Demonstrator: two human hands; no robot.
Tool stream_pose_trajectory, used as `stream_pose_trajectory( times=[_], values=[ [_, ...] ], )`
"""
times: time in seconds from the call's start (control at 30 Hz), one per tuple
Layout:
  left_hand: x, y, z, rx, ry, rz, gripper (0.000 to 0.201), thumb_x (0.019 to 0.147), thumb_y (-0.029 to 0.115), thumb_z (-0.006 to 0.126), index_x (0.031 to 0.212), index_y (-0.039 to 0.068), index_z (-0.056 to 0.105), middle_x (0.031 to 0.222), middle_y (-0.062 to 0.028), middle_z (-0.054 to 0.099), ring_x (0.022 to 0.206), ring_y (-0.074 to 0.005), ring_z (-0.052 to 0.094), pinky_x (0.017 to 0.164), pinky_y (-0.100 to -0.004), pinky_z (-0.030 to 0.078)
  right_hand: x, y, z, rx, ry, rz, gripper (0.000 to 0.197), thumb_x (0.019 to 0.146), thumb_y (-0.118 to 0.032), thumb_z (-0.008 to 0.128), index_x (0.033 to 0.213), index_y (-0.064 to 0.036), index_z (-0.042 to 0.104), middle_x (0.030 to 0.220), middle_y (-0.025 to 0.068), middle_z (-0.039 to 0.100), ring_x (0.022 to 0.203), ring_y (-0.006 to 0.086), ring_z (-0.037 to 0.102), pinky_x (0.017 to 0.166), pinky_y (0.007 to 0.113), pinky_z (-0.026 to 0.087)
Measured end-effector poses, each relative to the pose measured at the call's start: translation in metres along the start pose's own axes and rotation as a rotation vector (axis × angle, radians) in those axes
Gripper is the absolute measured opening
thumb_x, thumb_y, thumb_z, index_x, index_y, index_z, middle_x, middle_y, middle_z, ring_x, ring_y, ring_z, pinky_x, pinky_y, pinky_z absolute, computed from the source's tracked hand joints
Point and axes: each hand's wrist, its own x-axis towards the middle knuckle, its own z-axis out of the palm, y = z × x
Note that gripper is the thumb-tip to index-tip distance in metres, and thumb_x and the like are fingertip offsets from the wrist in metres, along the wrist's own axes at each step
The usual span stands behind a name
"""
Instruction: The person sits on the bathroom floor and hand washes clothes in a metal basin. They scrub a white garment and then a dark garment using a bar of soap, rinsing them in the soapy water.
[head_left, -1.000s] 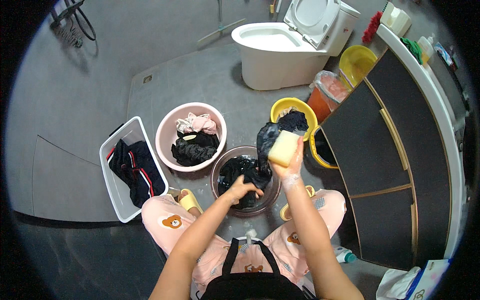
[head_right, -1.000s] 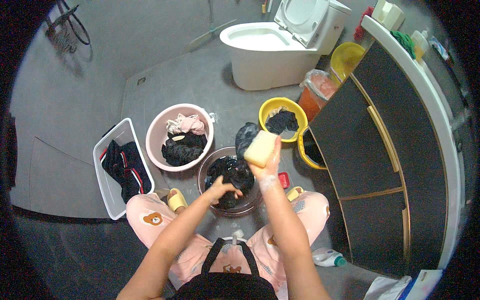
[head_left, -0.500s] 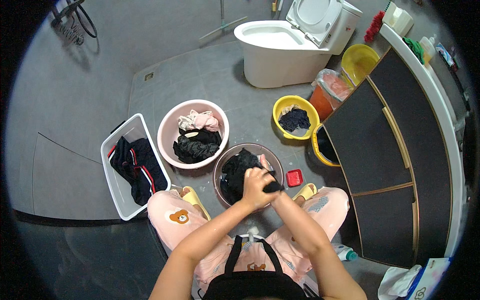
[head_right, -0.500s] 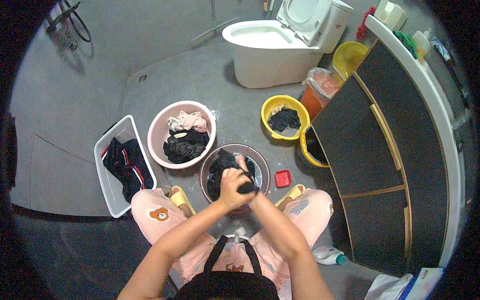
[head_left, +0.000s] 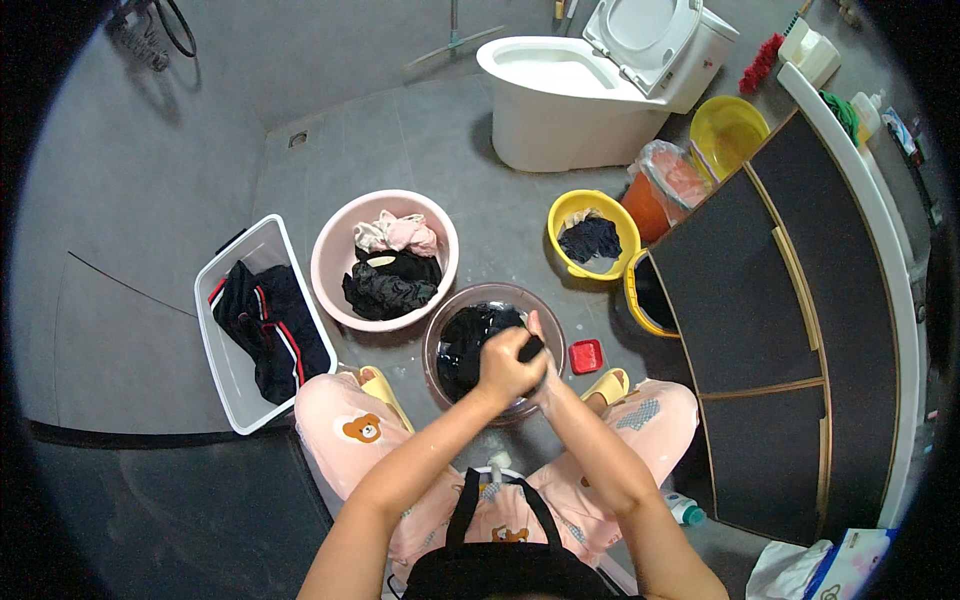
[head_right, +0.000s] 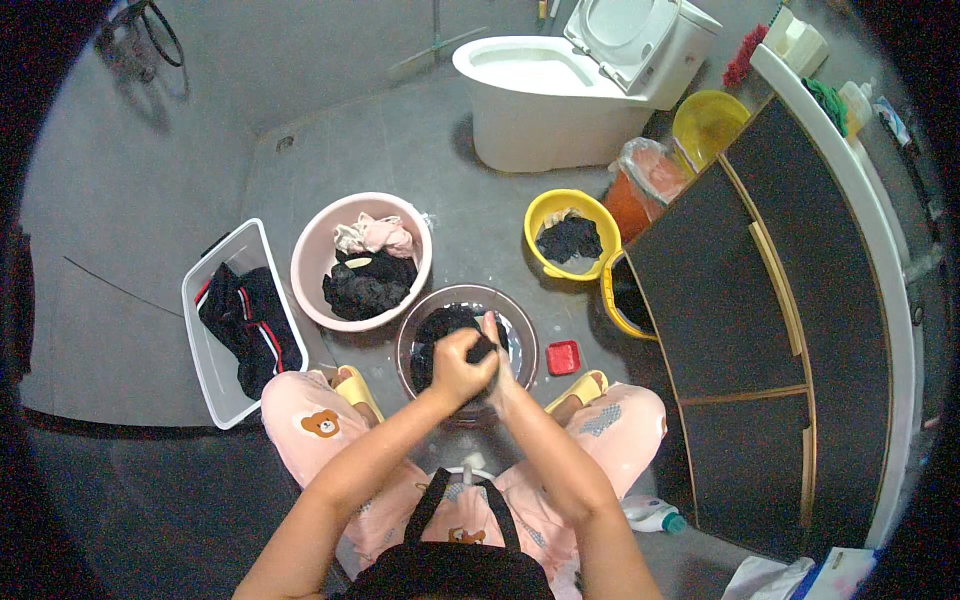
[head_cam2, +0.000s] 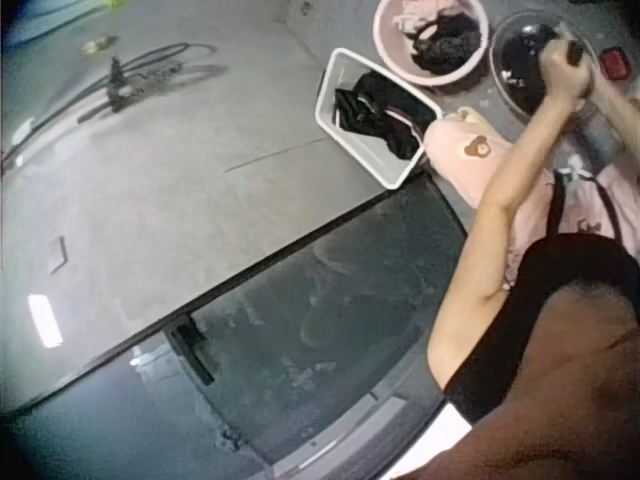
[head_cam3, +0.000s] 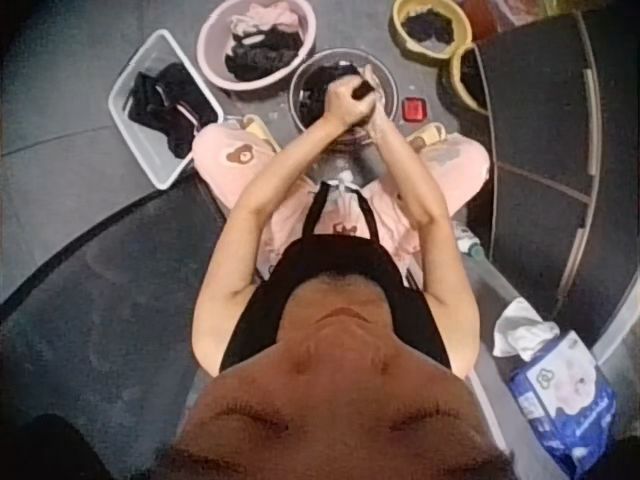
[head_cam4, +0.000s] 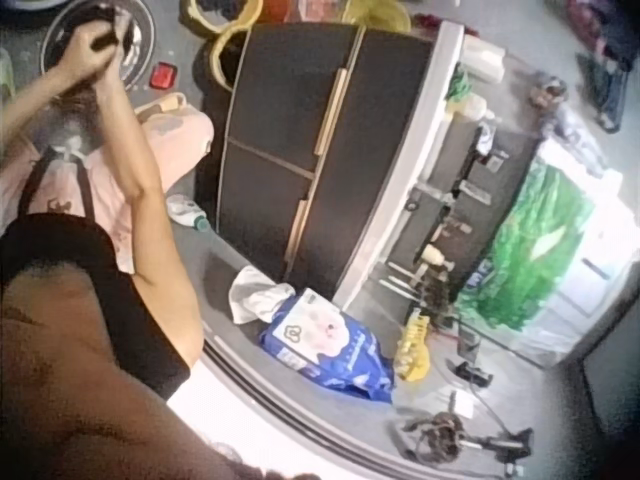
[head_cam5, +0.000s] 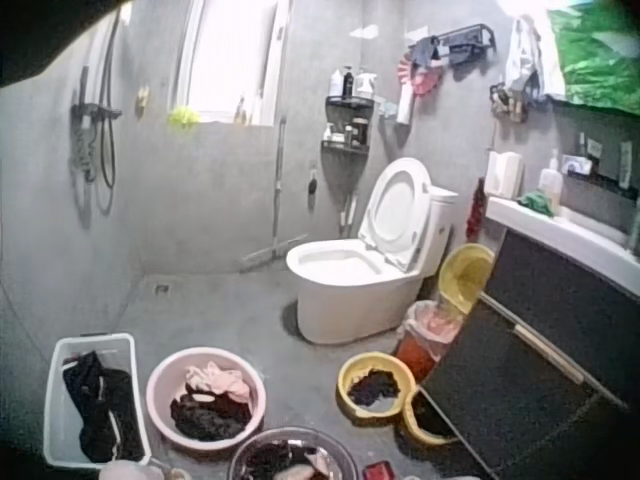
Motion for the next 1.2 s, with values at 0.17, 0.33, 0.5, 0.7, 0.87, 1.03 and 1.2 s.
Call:
stream_pose_trajectory(
  times=[0.17,0.33,0.5,0.7,0.87,1.03,1.2],
  values=[
    [0.024,-0.041,-0.018,0.166,0.308,-0.176,0.016,0.065,0.01,0.058,0.067,-0.002,0.047,0.062,-0.0167,0.048,0.057,-0.0316,0.049,0.054,-0.0389,0.038,-0.033,0.001,0.063,-0.425,0.224,-0.075,0.054,0.087,-0.048,0.036,0.12,-0.0054,0.038,0.111,0.0055,0.048,0.101,0.0146,0.046,0.087,0.027,0.036],
    [0.012,-0.016,-0.005,0.087,0.244,-0.266,0.018,0.07,0.004,0.056,0.088,0.006,0.052,0.086,-0.0113,0.052,0.082,-0.0312,0.053,0.071,-0.0355,0.042,-0.019,0.005,0.046,-0.329,0.362,-0.135,0.064,0.085,-0.051,0.037,0.127,-0.0037,0.029,0.118,0.0064,0.041,0.108,0.0159,0.04,0.092,0.027,0.031],
    [-0.001,0.019,-0.007,0.061,-0.035,-0.041,0.015,0.058,0.016,0.062,0.063,0.005,0.054,0.064,-0.0124,0.052,0.061,-0.0302,0.054,0.058,-0.034,0.044,-0.015,0.005,0.042,0.252,0.049,-0.022,0.051,0.079,-0.061,0.04,0.075,-0.0133,0.057,0.067,0.0011,0.055,0.061,0.0128,0.054,0.058,0.028,0.046],
    [0.022,-0.046,-0.015,0.108,0.169,-0.209,0.017,0.062,0.013,0.057,0.059,-0.003,0.051,0.057,-0.0197,0.052,0.05,-0.0308,0.053,0.047,-0.0366,0.041,-0.03,0.012,0.052,-0.424,0.228,-0.052,0.067,0.08,-0.057,0.042,0.121,-0.0046,0.04,0.104,0.006,0.05,0.094,0.0149,0.051,0.08,0.028,0.042],
    [-0.003,0.0,0.002,0.052,0.056,-0.085,0.017,0.06,0.019,0.059,0.059,0.002,0.054,0.061,-0.0148,0.055,0.056,-0.0319,0.055,0.05,-0.0365,0.044,-0.028,-0.024,0.037,-0.082,-0.087,0.112,0.048,0.083,-0.055,0.038,0.077,-0.0111,0.056,0.072,0.0004,0.056,0.066,0.0142,0.055,0.059,0.024,0.046],
    [0.004,-0.01,-0.003,0.096,0.049,-0.081,0.017,0.06,0.017,0.058,0.057,0.002,0.053,0.058,-0.016,0.052,0.052,-0.0324,0.053,0.048,-0.0372,0.043,-0.029,-0.004,0.055,-0.276,0.314,-0.062,0.055,0.081,-0.059,0.037,0.095,-0.0088,0.055,0.09,0.0043,0.057,0.083,0.015,0.055,0.072,0.031,0.045],
    [0.007,-0.057,-0.005,0.082,0.234,-0.303,0.019,0.063,0.014,0.055,0.062,-0.005,0.055,0.054,-0.02,0.052,0.047,-0.0287,0.054,0.049,-0.0346,0.042,-0.027,0.007,0.044,-0.474,0.27,-0.057,0.059,0.084,-0.054,0.036,0.113,-0.0042,0.046,0.105,0.0061,0.05,0.093,0.0138,0.049,0.083,0.027,0.038]
  ],
)
